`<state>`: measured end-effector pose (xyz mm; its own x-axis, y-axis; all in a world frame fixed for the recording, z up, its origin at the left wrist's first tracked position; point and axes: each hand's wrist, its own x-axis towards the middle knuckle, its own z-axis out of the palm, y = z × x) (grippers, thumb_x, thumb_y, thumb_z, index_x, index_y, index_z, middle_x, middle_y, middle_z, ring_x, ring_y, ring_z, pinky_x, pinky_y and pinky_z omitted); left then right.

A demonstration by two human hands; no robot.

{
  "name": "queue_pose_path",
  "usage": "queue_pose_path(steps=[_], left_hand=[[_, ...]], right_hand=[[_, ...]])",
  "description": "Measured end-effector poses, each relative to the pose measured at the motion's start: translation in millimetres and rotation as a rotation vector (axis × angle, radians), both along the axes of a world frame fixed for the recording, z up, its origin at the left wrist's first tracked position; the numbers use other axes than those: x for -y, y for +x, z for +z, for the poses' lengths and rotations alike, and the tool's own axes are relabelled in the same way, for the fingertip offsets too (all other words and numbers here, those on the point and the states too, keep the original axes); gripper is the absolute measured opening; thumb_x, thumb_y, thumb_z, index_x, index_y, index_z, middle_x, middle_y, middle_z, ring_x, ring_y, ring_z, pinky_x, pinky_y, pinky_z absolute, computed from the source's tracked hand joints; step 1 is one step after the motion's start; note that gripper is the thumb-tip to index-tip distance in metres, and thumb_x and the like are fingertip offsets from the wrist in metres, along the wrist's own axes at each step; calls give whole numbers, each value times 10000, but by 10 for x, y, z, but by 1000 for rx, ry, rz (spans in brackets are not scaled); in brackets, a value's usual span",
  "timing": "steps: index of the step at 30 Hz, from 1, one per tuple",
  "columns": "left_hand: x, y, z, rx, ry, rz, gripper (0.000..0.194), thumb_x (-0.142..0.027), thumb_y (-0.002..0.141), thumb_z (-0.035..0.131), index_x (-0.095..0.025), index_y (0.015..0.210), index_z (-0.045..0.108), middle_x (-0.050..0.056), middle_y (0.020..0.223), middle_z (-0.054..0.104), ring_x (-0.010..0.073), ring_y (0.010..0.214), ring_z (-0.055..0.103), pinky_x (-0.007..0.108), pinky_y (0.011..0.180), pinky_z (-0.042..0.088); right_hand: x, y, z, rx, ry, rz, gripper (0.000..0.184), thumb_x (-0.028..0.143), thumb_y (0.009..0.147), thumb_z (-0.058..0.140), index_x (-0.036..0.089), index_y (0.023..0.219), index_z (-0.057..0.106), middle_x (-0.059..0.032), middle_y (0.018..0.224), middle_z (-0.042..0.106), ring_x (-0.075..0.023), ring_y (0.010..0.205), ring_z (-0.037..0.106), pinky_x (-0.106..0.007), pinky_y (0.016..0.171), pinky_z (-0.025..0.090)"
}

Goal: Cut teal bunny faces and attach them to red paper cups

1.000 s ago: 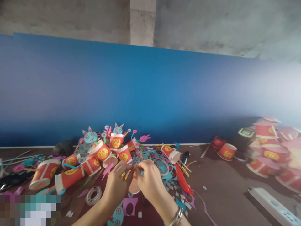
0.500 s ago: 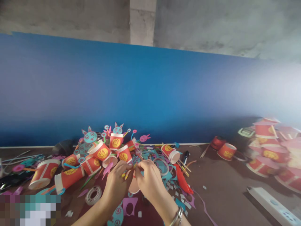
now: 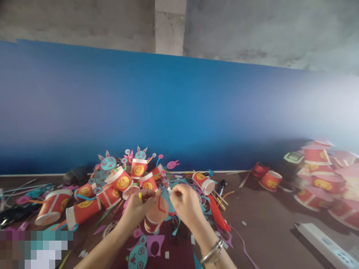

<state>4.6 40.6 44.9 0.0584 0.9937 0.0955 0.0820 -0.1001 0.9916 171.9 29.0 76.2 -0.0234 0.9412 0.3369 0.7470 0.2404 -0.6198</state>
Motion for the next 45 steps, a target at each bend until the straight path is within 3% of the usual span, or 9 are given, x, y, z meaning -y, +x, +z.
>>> queue_pose_path(steps=[6,9,12,15,21,29,39,42,45], left_hand=[[-128,-126,-2,184,-107,13,108,-218,589,683,-144,660,649,-15,566,621,123,553,556,224,565,404],[-182,-190,-14,206,-104,14,193,-251,559,728,-153,716,677,15,643,680,165,639,615,254,627,444],[-193,-248,44,173,-109,20,280,-303,572,731,-149,805,714,59,745,718,215,737,644,293,684,461],[-167,-290,140,154,-92,51,263,-323,592,720,-140,781,724,55,734,709,208,720,633,289,674,454],[-133,-330,221,270,-73,137,265,-320,609,725,-135,792,678,3,649,642,140,644,581,229,602,421],[-138,-290,192,453,-102,139,335,-361,592,751,-145,806,609,-9,672,626,130,619,578,236,596,426],[-154,-244,100,398,-72,114,320,-380,612,725,-158,799,590,-4,708,609,142,673,568,249,636,415],[-156,-238,88,380,-69,109,323,-389,617,720,-154,811,610,10,737,629,150,692,575,253,647,417],[-150,-234,94,384,-98,94,343,-394,620,719,-151,839,617,29,781,651,158,713,591,251,643,421]], right_hand=[[-141,235,-49,180,-143,-145,279,302,804,470,199,567,574,-1,523,588,-142,524,522,-229,503,293],[-186,271,-122,312,-232,-190,298,303,823,454,201,594,617,-31,610,650,-171,617,586,-238,517,294],[-223,295,-182,349,-263,-209,203,254,807,479,216,782,677,-51,792,708,-196,757,630,-238,562,330],[-249,313,-216,385,-305,-198,234,256,807,481,198,703,682,-82,737,709,-222,727,641,-257,559,336],[-209,162,-271,419,-327,-42,165,201,766,530,188,781,694,-78,813,721,-217,814,647,-250,645,380],[86,-286,-381,296,-423,397,205,151,698,552,210,782,729,-24,742,734,-164,713,659,-209,639,427],[323,-620,-545,268,-360,488,177,220,626,693,163,794,696,-65,855,681,-196,859,597,-257,825,419],[343,-633,-515,221,-418,500,130,148,631,646,163,753,687,-49,816,679,-178,819,602,-237,779,428],[333,-599,-461,136,-550,523,124,147,648,609,176,741,687,-11,731,671,-144,692,605,-194,610,426]])
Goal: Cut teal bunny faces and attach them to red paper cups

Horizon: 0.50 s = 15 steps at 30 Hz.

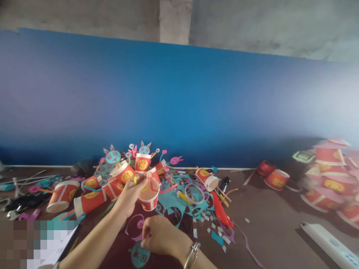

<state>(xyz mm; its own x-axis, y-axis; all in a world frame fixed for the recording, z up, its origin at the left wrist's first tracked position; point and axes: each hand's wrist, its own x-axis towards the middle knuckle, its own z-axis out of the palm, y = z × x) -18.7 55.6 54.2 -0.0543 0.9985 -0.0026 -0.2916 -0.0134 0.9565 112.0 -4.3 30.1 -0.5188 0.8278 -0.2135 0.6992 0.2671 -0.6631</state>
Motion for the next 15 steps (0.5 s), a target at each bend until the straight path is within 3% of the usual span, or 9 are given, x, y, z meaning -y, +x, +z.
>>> queue_pose_path(steps=[3,8,12,15], left_hand=[[-5,12,-16,8,-16,-38,362,-384,612,726,-147,868,630,34,786,664,174,746,613,260,672,438],[-23,64,-121,-60,-15,-27,283,-359,604,723,-148,770,634,16,691,646,167,681,613,265,657,449],[13,132,-182,-133,-37,-63,238,-337,627,694,-159,771,631,11,679,642,167,659,607,273,650,444],[56,178,-189,-151,-50,-78,209,-297,627,683,-154,773,637,21,682,649,178,688,617,279,666,446]], right_hand=[[-22,74,79,-92,-76,47,120,170,653,626,184,755,687,20,679,651,-115,616,580,-162,515,384],[-14,228,317,-229,-80,93,181,117,684,575,194,810,681,26,704,650,-101,632,562,-157,548,399],[-11,363,521,-332,-29,48,169,128,751,534,195,845,658,24,745,637,-85,627,526,-159,570,416],[-52,454,603,-441,-56,-70,132,220,814,514,191,885,621,30,705,579,-66,511,444,-156,473,412]])
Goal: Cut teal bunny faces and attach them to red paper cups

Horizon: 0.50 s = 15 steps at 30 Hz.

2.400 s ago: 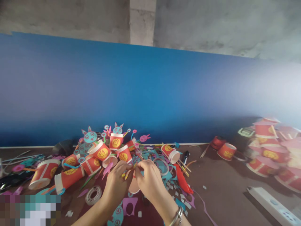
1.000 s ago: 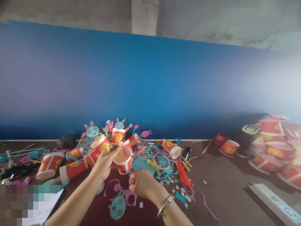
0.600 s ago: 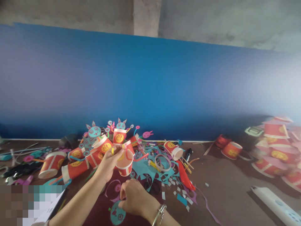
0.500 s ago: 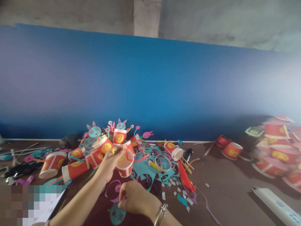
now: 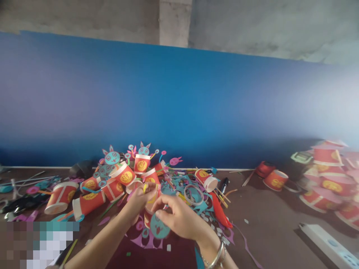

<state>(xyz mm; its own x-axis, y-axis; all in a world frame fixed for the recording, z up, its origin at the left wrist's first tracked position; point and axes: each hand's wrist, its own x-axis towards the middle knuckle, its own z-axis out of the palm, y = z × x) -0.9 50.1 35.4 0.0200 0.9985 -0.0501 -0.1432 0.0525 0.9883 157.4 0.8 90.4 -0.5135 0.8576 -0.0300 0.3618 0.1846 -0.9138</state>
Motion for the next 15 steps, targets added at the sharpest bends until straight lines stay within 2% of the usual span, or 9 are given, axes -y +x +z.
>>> queue_pose_path(steps=[3,8,10,13,15], left_hand=[[29,30,11,-3,-16,-49,214,-297,613,690,-145,757,646,25,649,651,190,665,621,288,642,452],[29,43,37,-11,13,-141,196,-344,600,688,-167,675,651,17,606,641,189,653,607,288,656,452],[8,17,36,-36,18,-120,201,-356,608,683,-166,661,648,10,597,627,180,640,591,275,635,437],[-35,-62,17,-78,27,-63,173,-329,615,686,-166,650,639,-11,583,595,159,611,562,256,607,405],[-55,-118,8,-114,34,-77,146,-293,605,695,-166,657,643,-16,588,596,157,611,560,254,616,400]], right_hand=[[-73,52,-7,-117,-37,-136,191,314,843,481,200,968,570,14,777,551,-71,495,451,-158,397,407],[-226,134,-100,-61,255,-274,264,210,795,449,187,1033,560,-29,937,606,-124,716,557,-216,619,459],[-292,230,-107,-24,304,-369,285,188,748,431,176,990,581,-24,852,625,-131,673,549,-218,583,432],[-394,432,-93,40,301,-604,236,190,716,353,176,700,588,21,532,522,-118,462,445,-218,448,328],[-457,543,-112,101,312,-657,284,206,743,314,185,589,552,18,472,487,-125,438,441,-227,438,306]])
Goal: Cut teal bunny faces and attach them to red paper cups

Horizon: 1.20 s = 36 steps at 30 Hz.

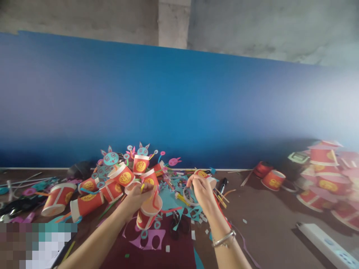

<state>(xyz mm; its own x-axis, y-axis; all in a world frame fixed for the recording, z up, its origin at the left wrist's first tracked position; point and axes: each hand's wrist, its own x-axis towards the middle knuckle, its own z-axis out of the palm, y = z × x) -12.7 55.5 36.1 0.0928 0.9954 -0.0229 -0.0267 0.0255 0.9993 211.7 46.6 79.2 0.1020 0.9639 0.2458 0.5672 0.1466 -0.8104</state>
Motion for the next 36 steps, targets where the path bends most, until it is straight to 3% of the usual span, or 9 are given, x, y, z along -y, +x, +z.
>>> queue_pose_path(steps=[2,5,8,12,17,22,26,32,36], left_hand=[[3,-36,12,-44,-6,-63,130,-260,598,700,-169,682,662,-2,626,632,172,646,579,264,650,411],[53,-40,80,-85,-44,-139,104,-238,612,684,-184,701,689,21,686,678,192,703,602,273,689,422],[113,-10,167,-81,-72,-144,70,-230,624,660,-192,675,690,11,661,667,174,670,592,250,645,416],[137,23,219,-86,-36,-127,80,-235,651,636,-178,684,682,-2,639,639,154,634,565,237,622,399],[125,49,195,-205,106,-58,176,-323,756,566,-173,733,655,43,715,666,203,709,600,261,645,412],[169,56,151,-429,346,78,157,-221,790,506,-206,829,658,61,849,695,232,807,628,282,698,420],[228,88,141,-624,545,108,212,-155,793,472,-208,909,642,67,900,689,240,859,624,310,721,432],[262,144,46,-791,723,172,180,-154,835,469,-201,945,604,56,886,672,226,835,621,338,733,448],[246,143,-21,-836,787,193,204,-129,839,473,-201,996,583,56,927,670,232,874,611,360,765,448]], right_hand=[[-54,40,-76,159,-51,3,319,247,798,321,187,651,598,0,526,562,-147,501,519,-234,479,345],[-105,-39,-295,593,-148,26,243,312,819,455,224,826,681,-33,768,688,-188,739,626,-263,643,409],[-122,-170,-533,703,-171,13,154,232,755,565,197,802,708,-98,908,677,-231,864,627,-342,798,392],[-143,-230,-663,723,-160,-15,166,202,765,545,170,786,706,-136,967,630,-241,827,627,-393,811,389],[-177,-233,-549,556,-24,21,158,246,787,539,170,867,652,-79,955,616,-181,844,607,-268,766,430],[11,-384,-288,250,91,157,106,232,781,529,178,814,614,-19,773,649,-170,725,606,-245,684,433],[205,-524,-113,216,111,282,81,211,771,555,198,819,618,-5,760,672,-168,727,622,-236,673,417],[256,-599,-115,258,122,228,82,257,784,570,193,791,621,-25,730,675,-189,693,613,-256,648,399],[237,-608,-134,147,64,233,122,261,796,546,181,739,619,-16,683,645,-172,654,579,-243,617,391]])
